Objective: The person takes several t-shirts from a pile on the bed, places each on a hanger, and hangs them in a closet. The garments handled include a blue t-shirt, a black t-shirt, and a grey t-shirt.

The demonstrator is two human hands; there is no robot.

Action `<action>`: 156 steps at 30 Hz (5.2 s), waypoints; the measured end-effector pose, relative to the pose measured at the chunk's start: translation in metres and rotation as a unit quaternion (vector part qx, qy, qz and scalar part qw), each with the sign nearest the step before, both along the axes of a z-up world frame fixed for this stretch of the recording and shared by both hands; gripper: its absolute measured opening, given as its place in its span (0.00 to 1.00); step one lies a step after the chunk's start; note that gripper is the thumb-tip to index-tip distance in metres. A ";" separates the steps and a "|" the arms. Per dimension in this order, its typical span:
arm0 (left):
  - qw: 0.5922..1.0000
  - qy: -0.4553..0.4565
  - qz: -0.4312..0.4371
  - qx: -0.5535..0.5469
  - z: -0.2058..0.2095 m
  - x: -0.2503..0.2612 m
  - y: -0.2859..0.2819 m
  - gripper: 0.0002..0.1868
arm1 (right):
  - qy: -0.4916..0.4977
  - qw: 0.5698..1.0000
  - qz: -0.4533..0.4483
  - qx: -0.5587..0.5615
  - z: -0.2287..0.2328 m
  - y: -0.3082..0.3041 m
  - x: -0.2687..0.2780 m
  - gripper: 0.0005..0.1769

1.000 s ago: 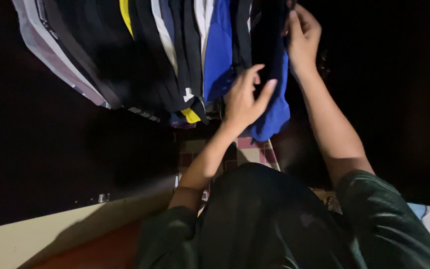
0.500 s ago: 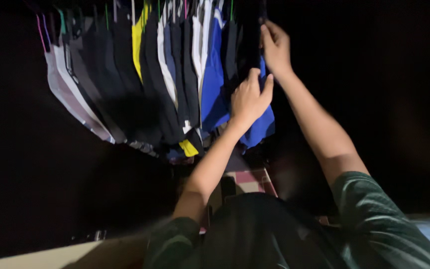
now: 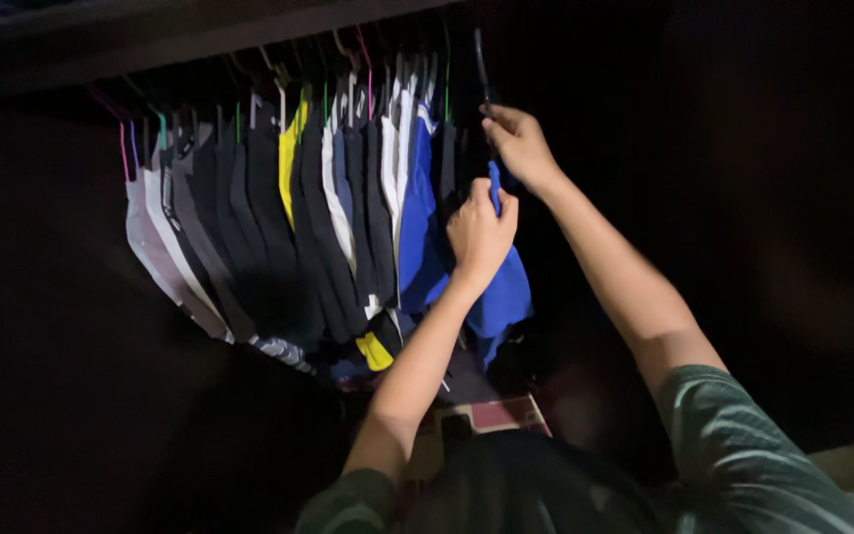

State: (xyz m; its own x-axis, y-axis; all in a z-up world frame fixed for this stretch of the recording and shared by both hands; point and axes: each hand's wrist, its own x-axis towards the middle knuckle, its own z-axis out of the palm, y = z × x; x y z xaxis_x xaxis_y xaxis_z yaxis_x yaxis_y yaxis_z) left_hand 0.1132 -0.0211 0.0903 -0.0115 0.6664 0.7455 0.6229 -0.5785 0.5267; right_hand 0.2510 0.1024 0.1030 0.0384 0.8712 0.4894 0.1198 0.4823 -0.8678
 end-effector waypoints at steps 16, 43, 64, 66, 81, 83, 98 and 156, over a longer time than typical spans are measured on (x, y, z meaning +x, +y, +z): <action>0.999 -0.028 -0.007 0.016 0.013 0.007 0.024 0.12 | -0.060 0.993 -0.094 0.049 0.028 0.000 -0.008 0.15; 0.995 -0.042 -0.054 0.068 0.017 0.006 0.040 0.22 | 0.023 0.995 -0.093 0.035 0.042 0.060 -0.014 0.19; 0.999 0.011 0.004 0.049 0.016 0.009 0.063 0.25 | 0.044 0.994 -0.094 0.037 0.035 0.095 -0.014 0.19; 0.999 0.024 0.013 0.035 0.014 0.009 0.066 0.27 | 0.051 0.994 -0.086 0.035 0.032 0.097 -0.015 0.18; 0.998 0.044 0.037 -0.005 0.005 0.009 0.077 0.25 | 0.025 0.994 -0.101 0.035 0.020 0.102 -0.016 0.18; 0.998 0.041 0.040 0.018 0.002 0.008 0.073 0.26 | 0.022 0.994 -0.106 0.029 0.015 0.102 -0.017 0.18; 0.994 -0.028 -0.101 -0.041 -0.087 -0.009 0.031 0.32 | -0.014 0.970 -0.210 0.123 -0.021 0.056 -0.010 0.24; 0.584 0.277 -0.664 -0.375 -0.351 0.071 -0.309 0.08 | 0.206 0.707 -0.648 -0.193 -0.396 -0.652 0.051 0.23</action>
